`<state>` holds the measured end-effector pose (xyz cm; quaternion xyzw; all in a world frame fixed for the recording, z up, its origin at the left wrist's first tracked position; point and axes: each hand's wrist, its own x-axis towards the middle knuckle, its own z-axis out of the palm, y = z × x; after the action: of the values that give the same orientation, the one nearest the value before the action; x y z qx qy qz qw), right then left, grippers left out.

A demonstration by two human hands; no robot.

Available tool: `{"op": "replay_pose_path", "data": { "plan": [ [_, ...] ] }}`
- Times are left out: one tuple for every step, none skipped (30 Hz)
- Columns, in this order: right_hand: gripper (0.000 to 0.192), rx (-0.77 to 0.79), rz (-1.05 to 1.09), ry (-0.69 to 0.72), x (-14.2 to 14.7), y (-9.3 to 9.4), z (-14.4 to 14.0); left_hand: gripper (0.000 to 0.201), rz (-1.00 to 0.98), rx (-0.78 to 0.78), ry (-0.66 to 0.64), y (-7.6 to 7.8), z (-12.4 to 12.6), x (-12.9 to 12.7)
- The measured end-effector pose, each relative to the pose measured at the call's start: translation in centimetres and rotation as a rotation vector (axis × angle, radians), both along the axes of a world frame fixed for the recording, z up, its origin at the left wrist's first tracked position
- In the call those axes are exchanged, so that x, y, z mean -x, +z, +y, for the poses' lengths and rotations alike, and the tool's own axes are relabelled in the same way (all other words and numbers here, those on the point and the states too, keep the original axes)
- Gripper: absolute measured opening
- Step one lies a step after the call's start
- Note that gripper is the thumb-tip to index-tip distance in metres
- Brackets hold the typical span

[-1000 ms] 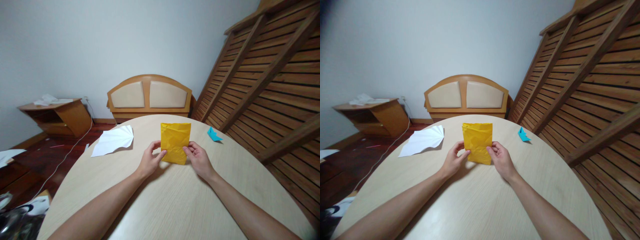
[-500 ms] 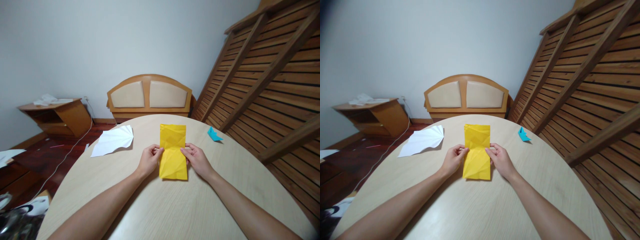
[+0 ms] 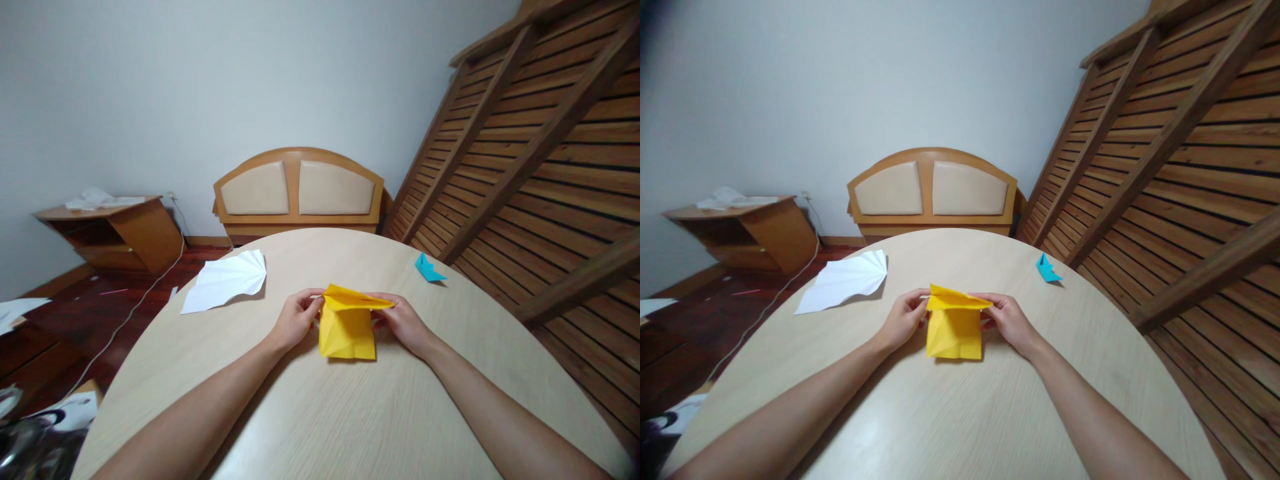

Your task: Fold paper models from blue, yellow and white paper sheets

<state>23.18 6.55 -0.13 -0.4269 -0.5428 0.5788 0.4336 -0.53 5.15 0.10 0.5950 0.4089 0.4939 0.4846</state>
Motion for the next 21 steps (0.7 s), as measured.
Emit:
{"op": "replay_pose_path", "data": {
  "plan": [
    [0.029, 0.002, -0.005, -0.003, -0.1, 0.1, 0.0, 0.045, 0.011, 0.009, 0.004, -0.2, 0.0, 0.1],
    [0.027, 0.012, -0.002, -0.005, -0.1, 0.1, -0.1, 0.043, 0.019, 0.018, 0.006, -0.4, 0.1, 0.1],
    [0.026, 0.030, 0.009, -0.003, -0.1, 0.2, -0.2, 0.041, 0.024, 0.023, 0.009, -0.5, 0.2, 0.2],
    [0.026, 0.054, 0.023, 0.003, -0.1, 0.3, -0.2, 0.040, 0.028, 0.023, 0.012, -0.7, 0.2, 0.2],
    [0.027, 0.073, 0.037, 0.010, -0.1, 0.4, -0.3, 0.039, 0.033, 0.020, 0.017, -0.8, 0.2, 0.2],
    [0.028, 0.080, 0.050, 0.013, -0.1, 0.4, -0.4, 0.038, 0.040, 0.013, 0.020, -0.9, 0.2, 0.2],
    [0.030, 0.075, 0.057, 0.016, -0.1, 0.5, -0.4, 0.037, 0.049, 0.003, 0.021, -0.9, 0.2, 0.2],
    [0.032, 0.056, 0.056, 0.017, -0.1, 0.5, -0.4, 0.036, 0.055, -0.007, 0.022, -0.9, 0.2, 0.2],
    [0.034, 0.031, 0.047, 0.015, 0.0, 0.5, -0.4, 0.036, 0.060, -0.017, 0.024, -0.9, 0.1, 0.2],
    [0.036, 0.008, 0.030, 0.007, 0.1, 0.4, -0.4, 0.036, 0.064, -0.024, 0.026, -0.8, 0.0, 0.1],
    [0.038, -0.009, 0.007, -0.007, 0.2, 0.4, -0.4, 0.036, 0.069, -0.029, 0.027, -0.6, -0.1, 0.1],
    [0.041, -0.021, -0.017, -0.025, 0.3, 0.4, -0.4, 0.037, 0.073, -0.037, 0.029, -0.5, -0.3, 0.0],
    [0.044, -0.030, -0.038, -0.044, 0.5, 0.3, -0.4, 0.038, 0.080, -0.051, 0.028, -0.3, -0.4, 0.0],
    [0.046, -0.040, -0.054, -0.059, 0.6, 0.3, -0.4, 0.038, 0.091, -0.069, 0.026, -0.1, -0.6, -0.1],
    [0.046, -0.058, -0.067, -0.073, 0.7, 0.3, -0.4, 0.039, 0.101, -0.090, 0.026, 0.0, -0.7, -0.2],
    [0.045, -0.085, -0.077, -0.084, 0.8, 0.3, -0.5, 0.039, 0.114, -0.108, 0.030, 0.1, -0.8, -0.3],
    [0.043, -0.120, -0.087, -0.095, 0.9, 0.3, -0.6, 0.041, 0.122, -0.112, 0.045, 0.2, -0.9, -0.4],
    [0.041, -0.155, -0.096, -0.109, 1.0, 0.4, -0.6, 0.044, 0.123, -0.097, 0.059, 0.2, -0.9, -0.5],
    [0.039, -0.187, -0.106, -0.124, 1.1, 0.5, -0.7, 0.047, 0.119, -0.078, 0.068, 0.1, -0.9, -0.6],
    [0.038, -0.211, -0.118, -0.136, 1.2, 0.6, -0.9, 0.047, 0.108, -0.057, 0.071, 0.0, -0.9, -0.8],
    [0.037, -0.226, -0.130, -0.142, 1.3, 0.7, -1.0, 0.044, 0.098, -0.043, 0.071, -0.1, -0.9, -0.9]
  ]
}}
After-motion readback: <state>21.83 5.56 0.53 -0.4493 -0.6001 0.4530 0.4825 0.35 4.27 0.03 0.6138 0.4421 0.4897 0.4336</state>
